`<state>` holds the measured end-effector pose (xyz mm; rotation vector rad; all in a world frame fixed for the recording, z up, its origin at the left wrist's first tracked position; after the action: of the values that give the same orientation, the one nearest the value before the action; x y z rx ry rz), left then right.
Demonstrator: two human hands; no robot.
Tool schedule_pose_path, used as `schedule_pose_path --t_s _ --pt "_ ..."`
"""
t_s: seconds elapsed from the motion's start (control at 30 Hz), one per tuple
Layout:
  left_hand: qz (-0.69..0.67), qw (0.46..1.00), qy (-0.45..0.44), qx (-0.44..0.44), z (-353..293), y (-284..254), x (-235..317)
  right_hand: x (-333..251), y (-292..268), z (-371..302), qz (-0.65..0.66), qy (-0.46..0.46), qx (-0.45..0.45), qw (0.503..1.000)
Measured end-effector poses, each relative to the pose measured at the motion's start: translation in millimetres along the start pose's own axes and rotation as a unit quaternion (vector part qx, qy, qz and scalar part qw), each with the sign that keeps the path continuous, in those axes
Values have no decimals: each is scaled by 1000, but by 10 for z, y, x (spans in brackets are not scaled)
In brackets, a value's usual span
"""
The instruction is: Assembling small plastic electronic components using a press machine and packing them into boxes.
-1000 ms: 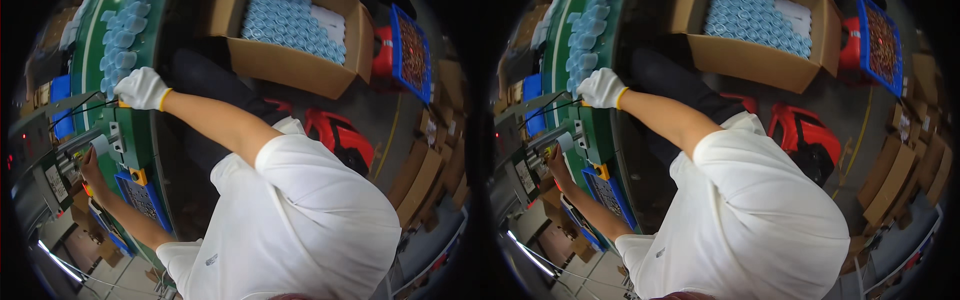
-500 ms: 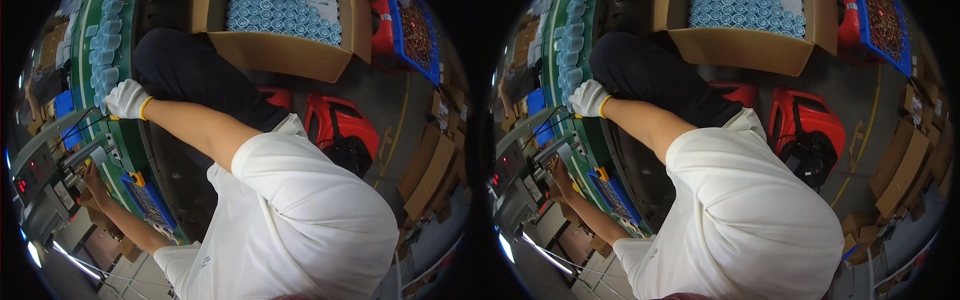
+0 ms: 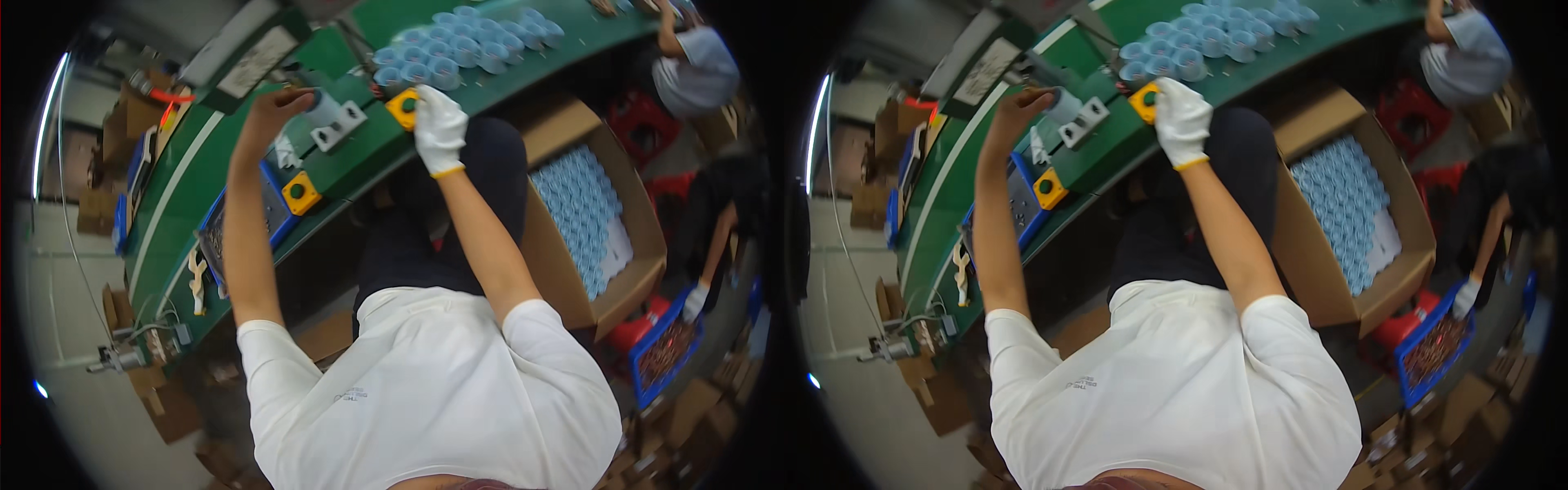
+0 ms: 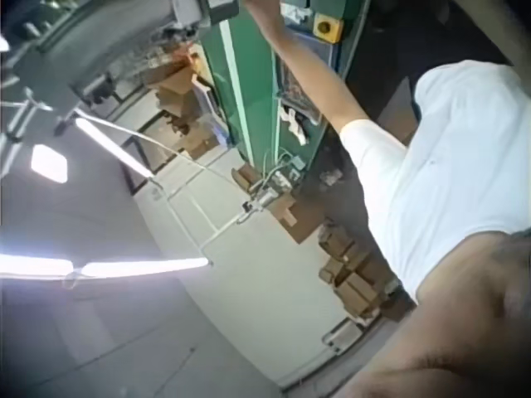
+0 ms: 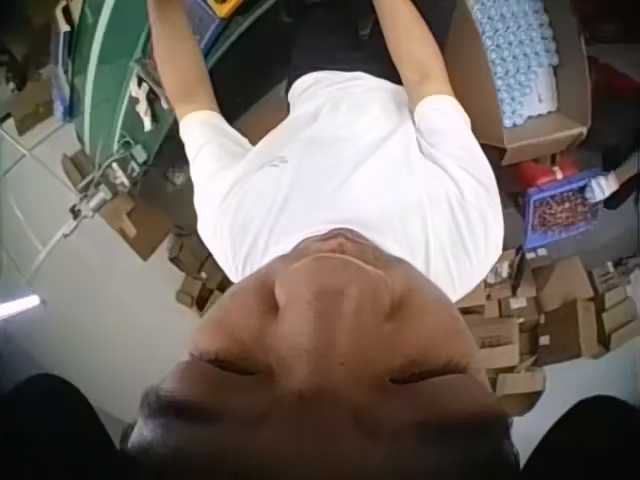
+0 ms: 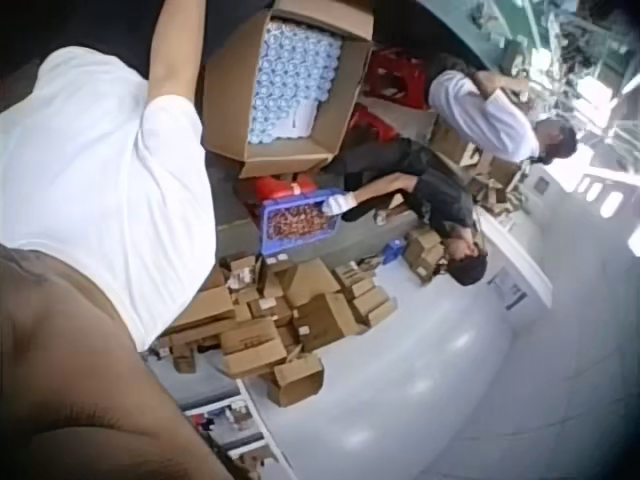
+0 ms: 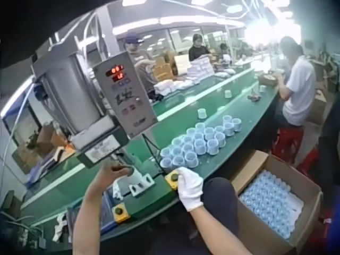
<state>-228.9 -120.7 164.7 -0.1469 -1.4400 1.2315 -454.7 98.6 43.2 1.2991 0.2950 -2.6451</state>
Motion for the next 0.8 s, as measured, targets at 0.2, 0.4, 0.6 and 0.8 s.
schedule_pose_path --t_s 0.2,0.4,0.6,0.8 --pt "-17 982 -11 187 -1361 342 -523 99 94 -29 34 -80 -149 985" --pt "125 964 103 212 -1708 476 -214 -140 166 71 -16 -132 -195 972" --pt "208 920 158 293 -2030 422 -228 -118 370 105 -6 -149 -184 972" --pt "250 934 146 208 -1741 288 -142 -184 431 239 16 -127 -245 961"
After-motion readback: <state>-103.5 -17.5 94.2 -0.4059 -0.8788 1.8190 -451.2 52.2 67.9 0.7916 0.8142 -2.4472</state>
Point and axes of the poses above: each hand's wrist, its own z-axis towards the middle knuckle, its own y-axis out of the palm, x = y × z, the point moved 8 cm from there along z, towards the middle knuckle, and after that the axes turned 15 degrees about y, right-handed, at the moved point
